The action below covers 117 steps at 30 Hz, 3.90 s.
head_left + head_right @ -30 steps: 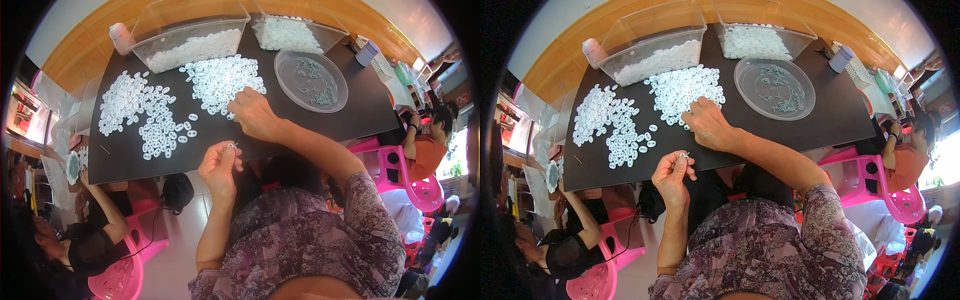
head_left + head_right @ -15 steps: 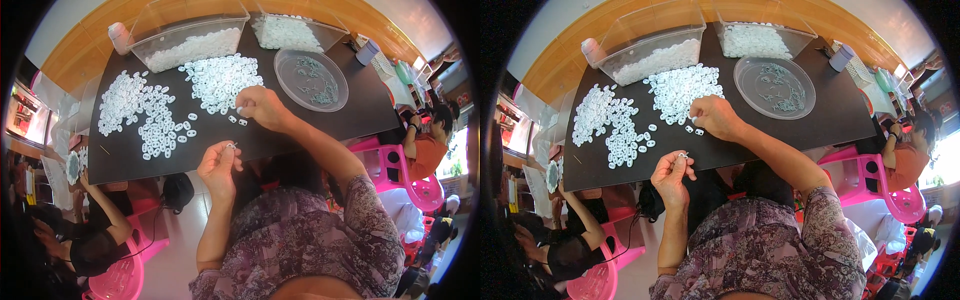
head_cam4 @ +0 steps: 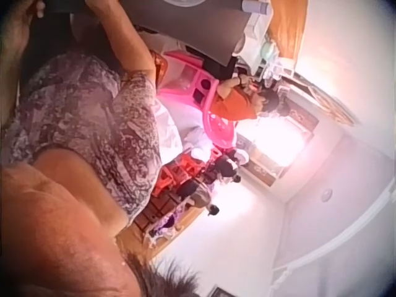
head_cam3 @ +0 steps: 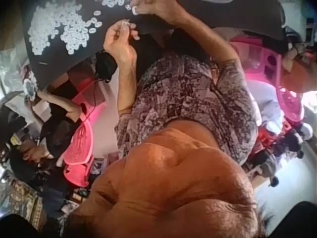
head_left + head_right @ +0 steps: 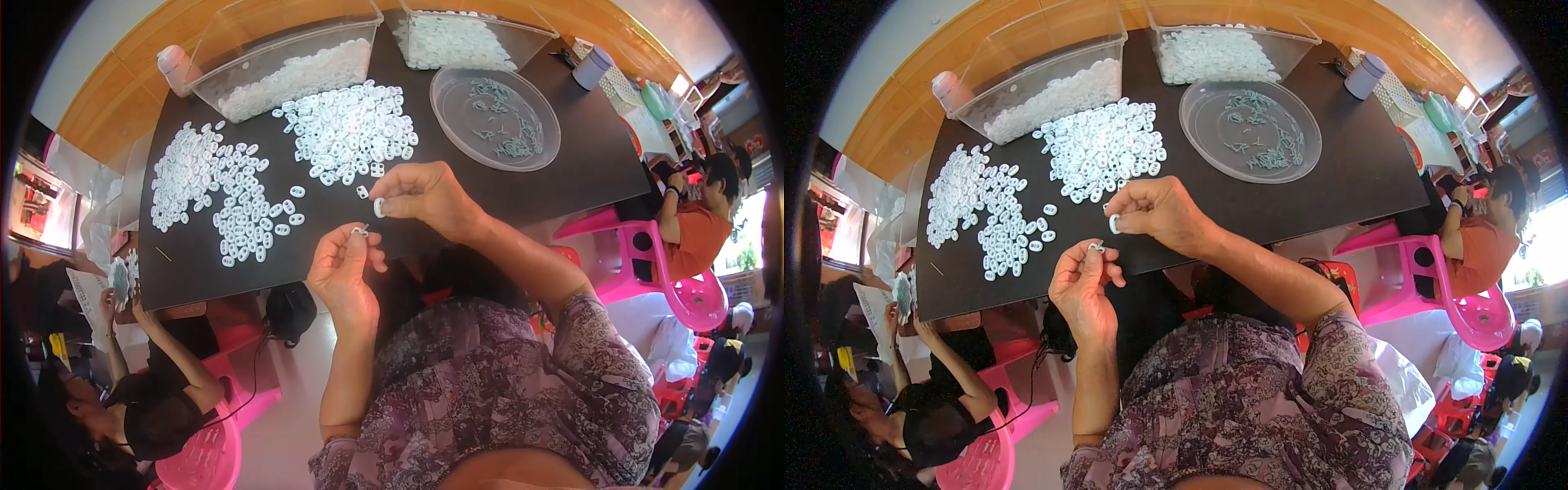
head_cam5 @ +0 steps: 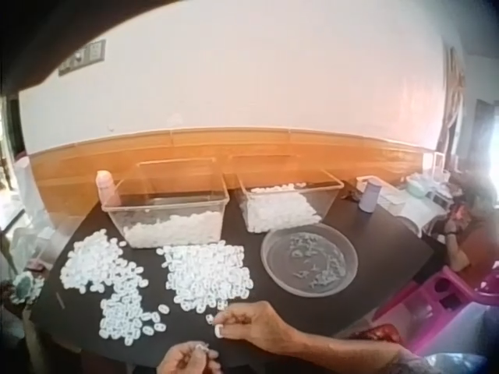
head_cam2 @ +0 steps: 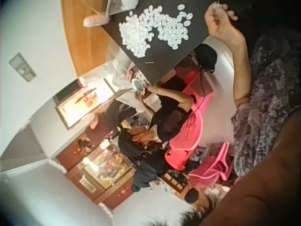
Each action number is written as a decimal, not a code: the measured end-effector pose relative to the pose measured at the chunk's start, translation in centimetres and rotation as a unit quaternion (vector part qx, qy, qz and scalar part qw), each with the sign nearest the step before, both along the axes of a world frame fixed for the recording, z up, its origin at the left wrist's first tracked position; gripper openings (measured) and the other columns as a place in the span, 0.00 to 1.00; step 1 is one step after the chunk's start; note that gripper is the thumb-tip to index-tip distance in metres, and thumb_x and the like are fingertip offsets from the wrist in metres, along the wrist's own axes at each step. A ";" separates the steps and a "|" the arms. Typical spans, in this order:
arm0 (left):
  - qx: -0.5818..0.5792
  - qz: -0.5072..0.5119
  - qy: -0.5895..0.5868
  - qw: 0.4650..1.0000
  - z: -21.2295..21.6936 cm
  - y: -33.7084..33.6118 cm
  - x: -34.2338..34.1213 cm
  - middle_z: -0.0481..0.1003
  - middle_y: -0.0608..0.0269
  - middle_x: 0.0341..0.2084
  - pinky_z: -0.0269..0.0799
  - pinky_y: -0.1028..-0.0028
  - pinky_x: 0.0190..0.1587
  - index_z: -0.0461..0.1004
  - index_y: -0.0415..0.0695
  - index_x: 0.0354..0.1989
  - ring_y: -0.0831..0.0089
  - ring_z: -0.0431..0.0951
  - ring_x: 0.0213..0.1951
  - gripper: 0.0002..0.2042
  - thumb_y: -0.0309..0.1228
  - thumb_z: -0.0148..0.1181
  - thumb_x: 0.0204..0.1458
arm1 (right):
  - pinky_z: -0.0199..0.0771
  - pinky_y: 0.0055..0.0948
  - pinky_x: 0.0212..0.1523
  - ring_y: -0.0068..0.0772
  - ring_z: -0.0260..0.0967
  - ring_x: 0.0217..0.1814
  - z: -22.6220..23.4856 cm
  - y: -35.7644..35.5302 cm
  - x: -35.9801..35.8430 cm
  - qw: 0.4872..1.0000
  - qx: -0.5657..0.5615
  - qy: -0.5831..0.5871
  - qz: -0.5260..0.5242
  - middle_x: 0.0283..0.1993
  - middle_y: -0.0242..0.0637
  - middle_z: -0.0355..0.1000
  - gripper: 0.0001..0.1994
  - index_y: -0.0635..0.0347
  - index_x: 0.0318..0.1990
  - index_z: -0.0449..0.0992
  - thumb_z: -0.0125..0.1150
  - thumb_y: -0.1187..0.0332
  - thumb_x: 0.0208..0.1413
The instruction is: Assembling small white plastic components with tiny grey pieces at a workbench.
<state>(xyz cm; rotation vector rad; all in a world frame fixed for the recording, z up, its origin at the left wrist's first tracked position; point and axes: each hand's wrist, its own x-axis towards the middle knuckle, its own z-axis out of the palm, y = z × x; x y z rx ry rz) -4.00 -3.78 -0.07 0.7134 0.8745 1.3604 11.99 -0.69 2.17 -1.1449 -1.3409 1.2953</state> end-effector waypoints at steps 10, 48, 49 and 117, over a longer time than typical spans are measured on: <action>0.006 -0.001 -0.010 1.000 0.0 -0.4 0.8 0.75 0.56 0.26 0.68 0.79 0.22 0.70 0.34 0.35 0.75 0.73 0.22 0.05 0.24 0.54 0.54 | 0.67 0.17 0.33 0.14 0.66 0.31 -1.2 -1.5 -0.6 0.999 0.008 0.037 -0.018 0.29 0.30 0.72 0.07 0.67 0.36 0.76 0.59 0.76 0.48; 0.004 0.009 0.067 0.998 0.2 -1.2 0.8 0.75 0.56 0.23 0.69 0.80 0.19 0.72 0.32 0.34 0.76 0.74 0.20 0.04 0.20 0.55 0.51 | 0.69 0.23 0.36 0.21 0.69 0.34 -0.6 -2.4 -1.0 0.994 0.070 -0.064 -0.046 0.30 0.36 0.74 0.06 0.67 0.34 0.76 0.58 0.74 0.50; 0.003 0.008 0.065 0.998 0.2 -1.2 0.9 0.75 0.56 0.23 0.69 0.80 0.19 0.72 0.32 0.34 0.77 0.74 0.20 0.04 0.20 0.55 0.51 | 0.69 0.22 0.37 0.20 0.69 0.35 -0.6 -2.4 -1.0 0.994 0.067 -0.075 -0.044 0.31 0.34 0.73 0.06 0.65 0.35 0.77 0.58 0.75 0.50; 0.221 0.121 0.099 0.963 -2.0 -3.1 2.7 0.67 0.68 0.30 0.62 0.81 0.35 0.72 0.35 0.41 0.81 0.64 0.32 0.11 0.32 0.54 0.56 | 0.66 0.30 0.26 0.38 0.65 0.27 -2.2 -5.3 -3.1 0.860 0.454 -0.172 -0.154 0.31 0.44 0.71 0.16 0.70 0.37 0.72 0.62 0.82 0.34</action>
